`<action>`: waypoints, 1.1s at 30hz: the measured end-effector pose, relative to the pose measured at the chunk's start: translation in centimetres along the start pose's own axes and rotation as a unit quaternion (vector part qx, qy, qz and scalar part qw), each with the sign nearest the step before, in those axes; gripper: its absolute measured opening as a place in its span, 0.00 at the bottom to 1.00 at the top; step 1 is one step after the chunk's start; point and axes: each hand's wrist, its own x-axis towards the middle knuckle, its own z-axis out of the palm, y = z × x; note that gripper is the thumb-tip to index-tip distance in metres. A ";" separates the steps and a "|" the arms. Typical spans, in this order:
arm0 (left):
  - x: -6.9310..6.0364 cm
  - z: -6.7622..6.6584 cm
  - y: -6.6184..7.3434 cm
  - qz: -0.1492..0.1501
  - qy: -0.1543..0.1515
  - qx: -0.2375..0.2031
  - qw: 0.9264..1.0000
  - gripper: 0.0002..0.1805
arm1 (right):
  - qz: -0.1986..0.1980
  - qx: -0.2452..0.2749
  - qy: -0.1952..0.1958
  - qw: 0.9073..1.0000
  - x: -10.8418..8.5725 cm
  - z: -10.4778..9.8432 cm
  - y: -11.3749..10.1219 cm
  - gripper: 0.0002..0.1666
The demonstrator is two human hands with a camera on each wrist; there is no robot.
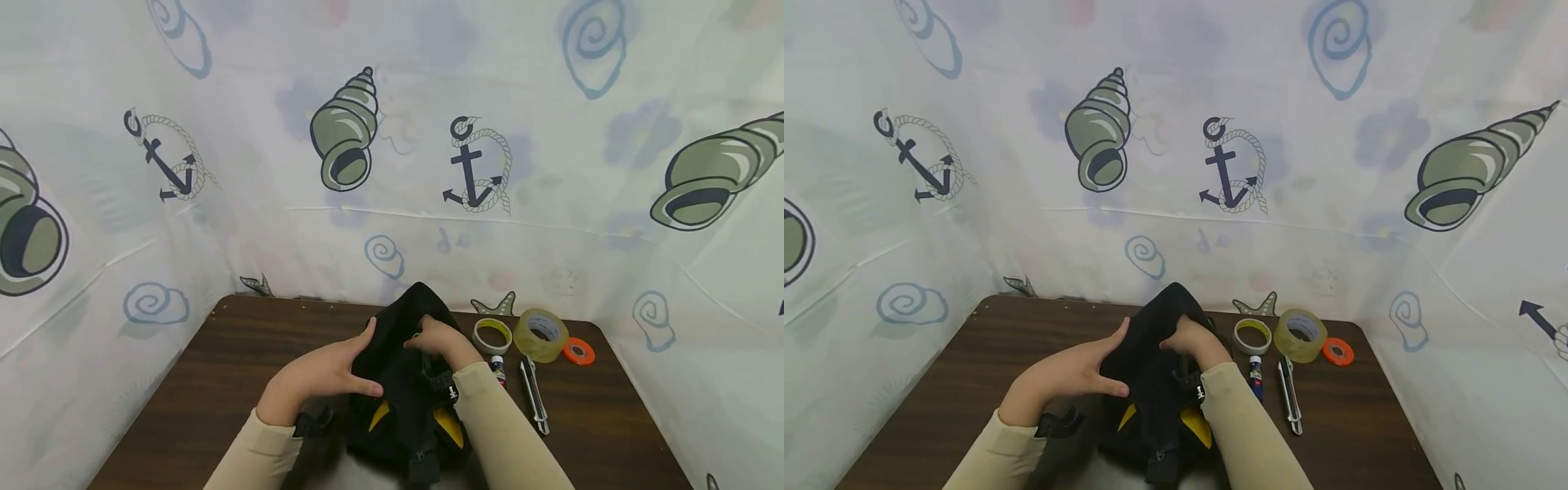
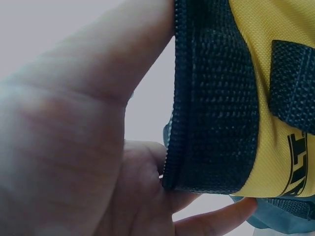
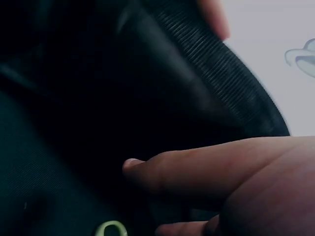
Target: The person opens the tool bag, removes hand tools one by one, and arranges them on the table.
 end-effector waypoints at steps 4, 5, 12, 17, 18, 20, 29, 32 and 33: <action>0.0 -0.1 0.2 -0.002 0.000 -0.002 1.000 0.70 | 0.005 -0.009 -0.004 1.000 0.4 0.5 0.8 0.53; 0.0 -0.1 0.2 -0.003 0.000 -0.002 1.000 0.70 | 0.005 -0.012 -0.006 1.000 0.4 0.6 0.9 0.53; -0.1 -0.2 0.2 -0.003 0.002 -0.005 1.000 0.70 | -0.021 -0.010 -0.028 0.999 0.5 1.3 1.2 0.47; -0.2 -0.2 0.2 -0.002 0.005 -0.007 1.000 0.70 | -0.040 0.010 -0.033 0.999 0.8 1.8 1.5 0.43; -0.2 -0.2 0.2 -0.002 0.005 -0.007 1.000 0.70 | -0.043 0.009 -0.028 0.999 0.9 1.9 1.6 0.42; -0.2 -0.1 0.1 -0.003 0.005 -0.007 1.000 0.70 | -0.045 0.014 -0.019 0.999 1.1 2.1 1.8 0.41; -0.3 -0.2 0.1 -0.010 0.009 -0.002 1.000 0.70 | -0.025 0.001 0.011 1.000 1.9 3.3 2.8 0.49; -0.2 -0.2 0.0 -0.011 0.010 0.001 1.000 0.69 | -0.014 0.004 0.009 1.000 2.0 3.6 3.0 0.46; -0.2 -0.1 0.0 -0.010 0.009 0.002 1.000 0.69 | -0.012 0.004 0.009 1.000 2.1 3.6 3.1 0.45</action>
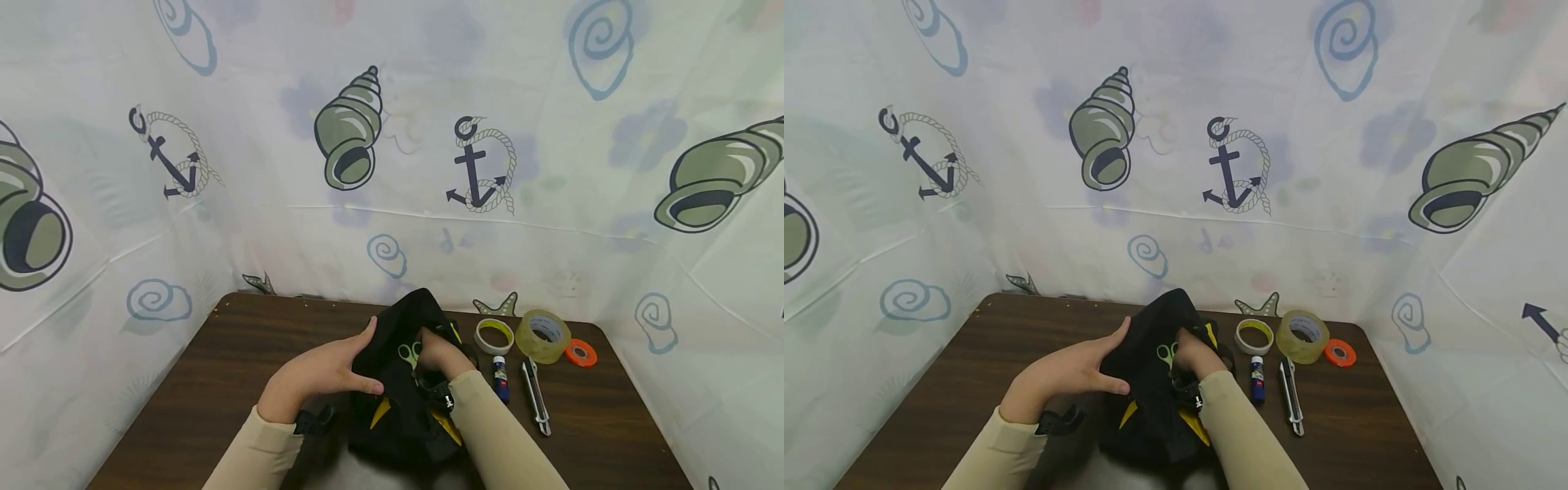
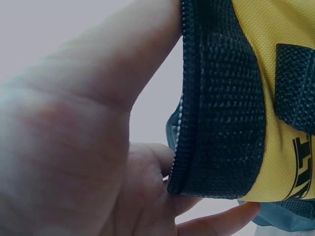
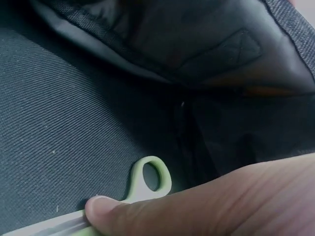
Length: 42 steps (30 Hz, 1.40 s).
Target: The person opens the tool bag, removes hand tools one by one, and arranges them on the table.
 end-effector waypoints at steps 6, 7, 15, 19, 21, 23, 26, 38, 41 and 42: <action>0.2 -0.1 -0.2 0.004 -0.003 0.005 1.000 0.70 | 0.005 0.007 -0.007 1.000 0.2 0.0 0.0 0.49; 0.2 -0.1 -0.2 0.004 -0.003 0.006 1.000 0.70 | 0.006 0.015 -0.011 1.000 0.2 0.0 0.0 0.50; 0.1 -0.2 0.0 0.002 -0.002 0.006 1.000 0.69 | 0.006 0.133 -0.006 0.991 -0.3 0.2 0.0 0.46; 0.1 -0.1 0.1 0.003 -0.002 0.007 1.000 0.69 | -0.003 0.146 0.000 0.989 -0.5 -0.1 -0.2 0.32; 0.0 -0.1 0.2 0.005 -0.001 0.009 1.000 0.69 | -0.012 0.149 -0.001 0.989 -0.8 -0.4 -0.4 0.25; 0.0 -0.1 0.2 0.006 0.001 0.013 1.000 0.70 | -0.027 0.161 -0.008 0.987 -1.2 -0.7 -0.6 0.24; 0.0 -0.2 0.3 0.009 0.003 0.012 1.000 0.70 | -0.048 0.187 -0.024 0.981 -1.9 -1.4 -1.0 0.29; 0.0 -0.1 0.3 0.012 0.003 0.007 1.000 0.71 | -0.115 0.218 -0.045 0.968 -6.2 -4.5 -2.7 0.44; 0.0 0.0 0.2 0.012 0.003 0.006 1.000 0.71 | -0.143 0.201 -0.033 0.969 -7.3 -5.1 -2.9 0.41; 0.1 0.0 0.1 0.013 0.003 0.006 1.000 0.71 | -0.153 0.194 -0.027 0.968 -7.7 -5.3 -2.9 0.41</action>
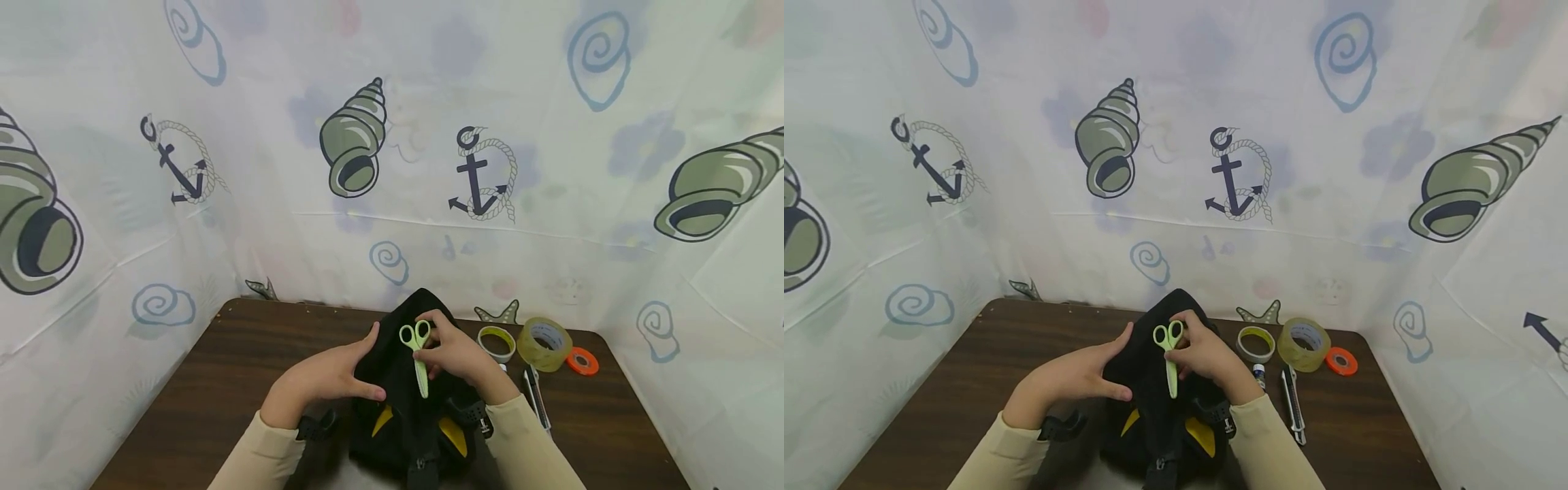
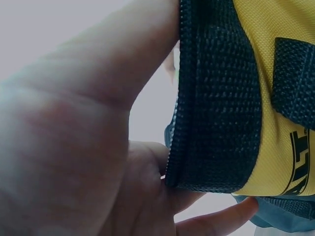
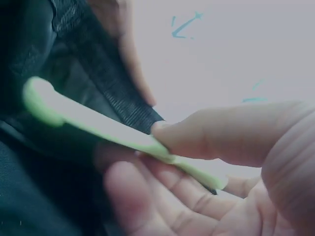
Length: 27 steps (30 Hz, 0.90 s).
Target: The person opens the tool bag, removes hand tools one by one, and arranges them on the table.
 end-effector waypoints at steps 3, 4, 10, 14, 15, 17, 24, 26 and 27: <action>0.0 0.1 -0.1 0.001 0.000 -0.001 1.000 0.71 | -0.030 -0.014 0.010 0.999 -1.1 -0.3 -0.2 0.42; 0.0 0.2 -0.1 0.001 0.000 -0.001 1.000 0.71 | -0.039 -0.012 0.013 0.999 -1.5 -0.4 -0.2 0.44; -0.1 0.1 0.0 -0.006 0.002 -0.001 1.000 0.70 | -0.071 0.034 0.062 0.995 -3.8 -1.3 0.3 0.47; -0.2 0.1 0.0 -0.005 -0.001 -0.003 1.000 0.70 | -0.081 0.023 0.110 0.990 -5.7 -1.8 0.7 0.44; -0.2 0.1 0.0 -0.005 -0.002 -0.003 1.000 0.70 | -0.078 0.015 0.121 0.990 -6.1 -1.9 0.9 0.43; -0.2 0.1 -0.1 -0.005 -0.002 -0.004 1.000 0.70 | -0.074 -0.002 0.141 0.987 -7.0 -2.2 1.3 0.43; 0.0 0.1 -0.2 -0.002 0.001 0.001 1.000 0.71 | -0.054 0.008 0.180 0.982 -10.0 -3.7 2.7 0.45; 0.0 0.2 -0.2 -0.001 0.001 0.002 1.000 0.71 | -0.035 0.020 0.197 0.980 -11.0 -4.5 3.2 0.46; 0.0 0.2 -0.2 0.001 0.001 0.001 1.000 0.71 | -0.025 0.017 0.209 0.977 -11.4 -4.9 3.6 0.46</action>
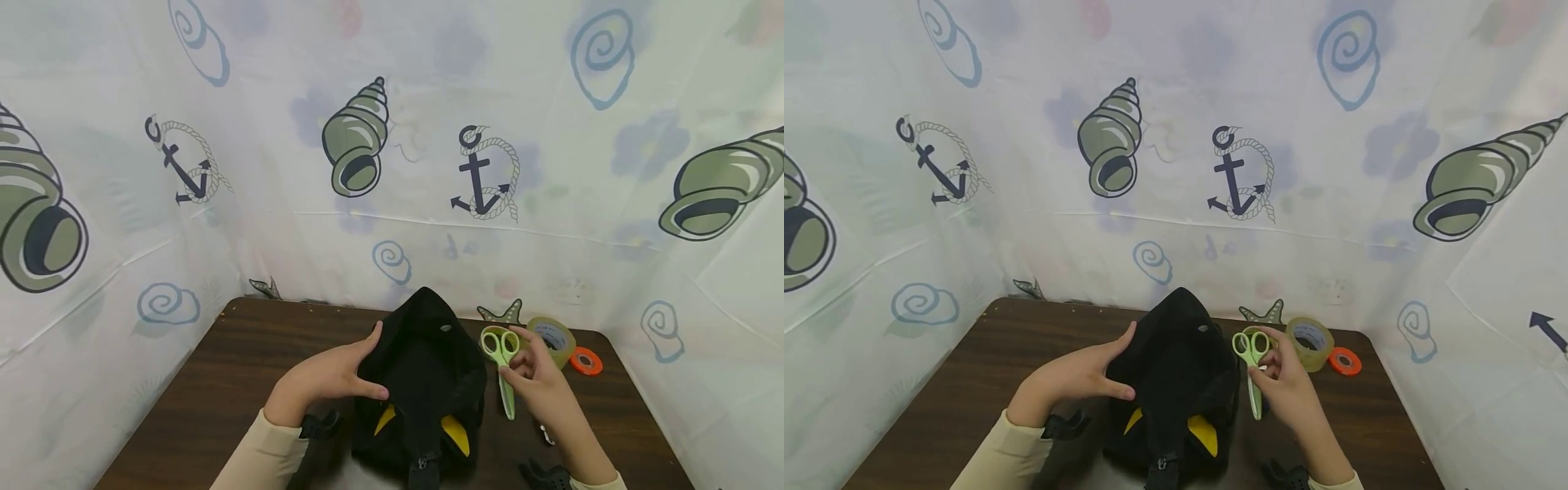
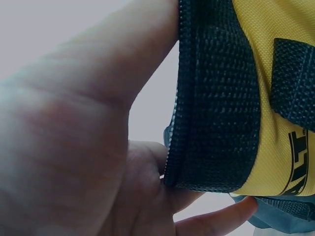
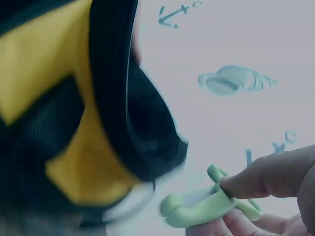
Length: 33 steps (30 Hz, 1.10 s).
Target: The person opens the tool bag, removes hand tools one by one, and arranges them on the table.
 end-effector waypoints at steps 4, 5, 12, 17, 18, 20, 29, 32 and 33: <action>0.0 0.1 0.0 -0.001 0.000 0.002 1.000 0.71 | 0.042 -0.055 0.051 0.996 -0.5 -2.8 2.4 0.46; 0.0 0.1 0.0 0.000 -0.003 -0.001 1.000 0.70 | 0.055 -0.075 0.061 0.994 -0.6 -3.7 3.4 0.45; 0.2 0.5 0.2 0.006 -0.016 -0.014 1.000 0.70 | 0.167 -0.190 0.085 0.964 -1.6 -9.1 10.7 0.45; 0.0 0.4 0.5 -0.001 -0.013 -0.008 1.000 0.70 | 0.206 -0.199 0.072 0.955 -1.7 -10.1 14.0 0.47; -0.1 0.3 0.5 -0.001 -0.013 -0.006 1.000 0.69 | 0.211 -0.196 0.069 0.955 -1.7 -10.1 14.5 0.47; -0.1 0.1 0.6 -0.001 -0.011 -0.004 1.000 0.69 | 0.224 -0.189 0.070 0.953 -1.6 -10.1 15.3 0.48; -0.3 0.2 0.3 0.010 -0.015 -0.004 1.000 0.69 | 0.256 -0.255 0.045 0.931 -1.9 -10.3 15.9 0.49; -0.3 0.3 0.2 0.015 -0.011 -0.002 1.000 0.69 | 0.265 -0.290 0.025 0.919 -2.0 -10.4 15.7 0.49; -0.3 0.3 0.1 0.016 -0.010 -0.003 1.000 0.69 | 0.267 -0.300 0.021 0.916 -2.0 -10.5 15.6 0.49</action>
